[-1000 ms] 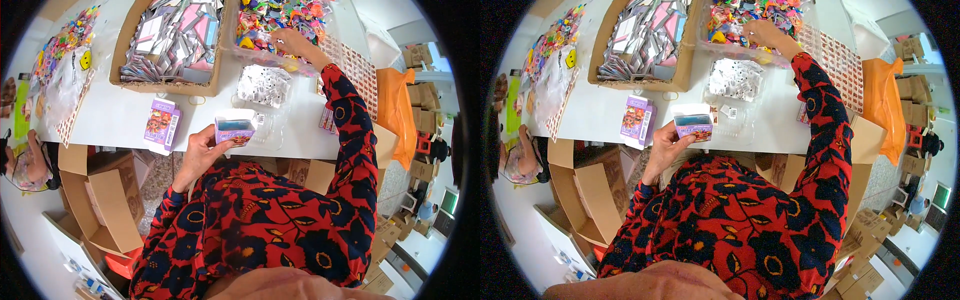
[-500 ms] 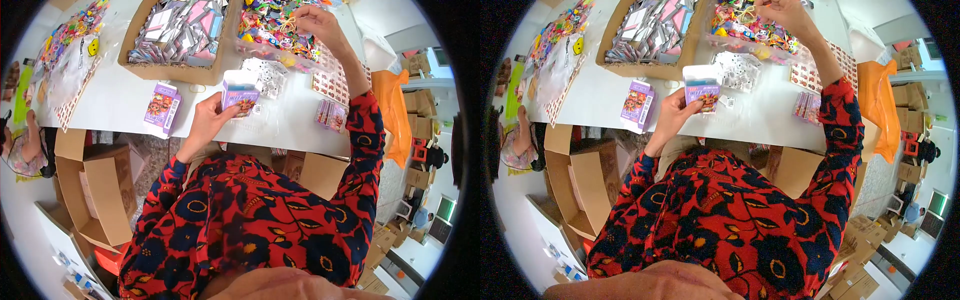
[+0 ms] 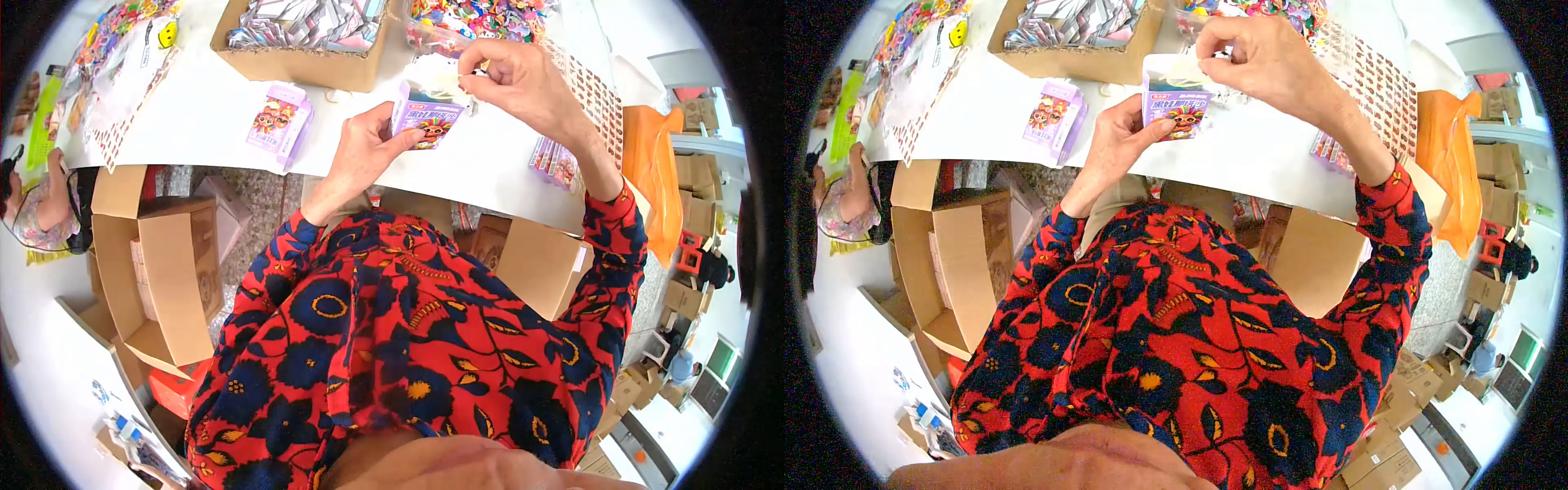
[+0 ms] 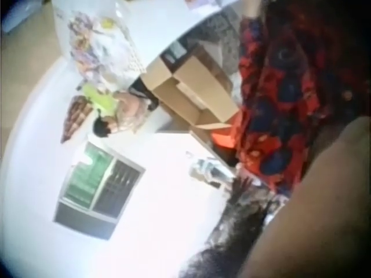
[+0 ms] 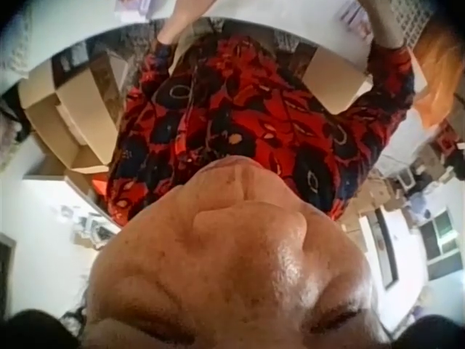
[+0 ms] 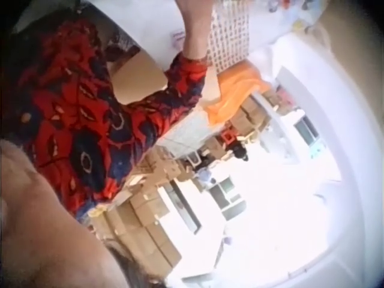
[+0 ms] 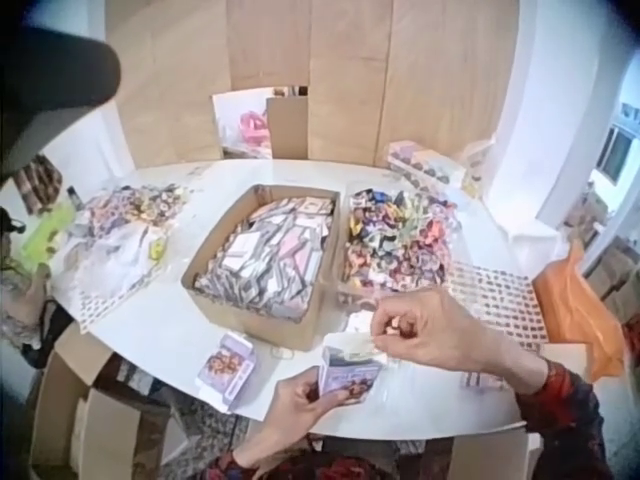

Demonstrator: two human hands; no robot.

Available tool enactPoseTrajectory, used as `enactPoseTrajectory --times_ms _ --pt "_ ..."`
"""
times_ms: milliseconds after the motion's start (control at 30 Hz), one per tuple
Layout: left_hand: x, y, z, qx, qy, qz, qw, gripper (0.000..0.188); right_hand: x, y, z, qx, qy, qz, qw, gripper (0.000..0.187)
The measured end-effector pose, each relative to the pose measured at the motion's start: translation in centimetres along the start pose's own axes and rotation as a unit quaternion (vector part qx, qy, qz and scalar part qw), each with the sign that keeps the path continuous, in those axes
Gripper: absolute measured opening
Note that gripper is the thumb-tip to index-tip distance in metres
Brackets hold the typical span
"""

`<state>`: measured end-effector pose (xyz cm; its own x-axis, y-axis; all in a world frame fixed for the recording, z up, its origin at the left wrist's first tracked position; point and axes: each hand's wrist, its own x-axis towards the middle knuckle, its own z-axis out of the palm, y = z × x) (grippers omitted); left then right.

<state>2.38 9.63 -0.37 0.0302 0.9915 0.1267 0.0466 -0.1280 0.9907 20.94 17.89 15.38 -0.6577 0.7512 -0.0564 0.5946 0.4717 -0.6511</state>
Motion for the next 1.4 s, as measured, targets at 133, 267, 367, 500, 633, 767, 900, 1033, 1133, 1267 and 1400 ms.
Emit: enactPoseTrajectory --times_ms 133,267,367,500,633,767,900,1033,1133,1267,1400 --pt "-0.4 0.6 0.1 0.015 0.005 0.001 1.0 0.024 0.2 0.6 1.8 -0.056 0.059 -0.141 0.987 0.007" --pt "-0.6 1.0 0.1 0.024 0.011 -0.006 1.0 0.024 0.5 0.4 3.0 -0.113 0.074 -0.178 0.975 0.013" --pt "-0.8 1.1 -0.2 0.009 0.014 -0.011 1.0 0.024 0.4 -0.1 3.7 -0.08 0.095 -0.195 0.973 0.019" --pt "-1.0 1.8 -0.7 0.004 0.021 -0.013 1.0 0.023 0.1 -0.5 4.0 -0.064 0.118 -0.214 0.968 0.022" --pt "-1.4 1.8 -0.4 -0.032 0.021 -0.011 0.999 0.023 -0.6 0.0 4.0 -0.088 0.095 -0.202 0.971 0.02" --pt "-1.4 1.8 -0.4 -0.028 0.014 -0.004 0.999 0.025 -1.2 0.0 4.2 -0.095 0.101 -0.198 0.97 0.02" --pt "-1.4 2.3 -0.6 0.013 0.016 -0.004 1.0 0.026 -1.5 -1.0 4.4 -0.084 0.115 -0.193 0.971 0.021" --pt "-1.6 2.7 -0.8 0.056 0.018 0.014 0.998 0.025 -1.7 -0.6 4.6 -0.115 0.094 -0.213 0.966 0.024" --pt "-1.6 2.8 -0.6 0.084 0.021 0.019 0.996 0.025 -1.8 -0.3 4.8 -0.127 0.095 -0.227 0.961 0.025" --pt "-1.6 2.1 -0.5 0.041 0.032 0.017 0.999 0.024 -2.3 -1.1 5.4 -0.143 0.091 -0.192 0.967 0.026" --pt "-1.6 1.9 -0.7 0.04 0.041 0.02 0.998 0.024 -2.8 -1.0 5.4 -0.078 0.133 -0.188 0.97 0.027"
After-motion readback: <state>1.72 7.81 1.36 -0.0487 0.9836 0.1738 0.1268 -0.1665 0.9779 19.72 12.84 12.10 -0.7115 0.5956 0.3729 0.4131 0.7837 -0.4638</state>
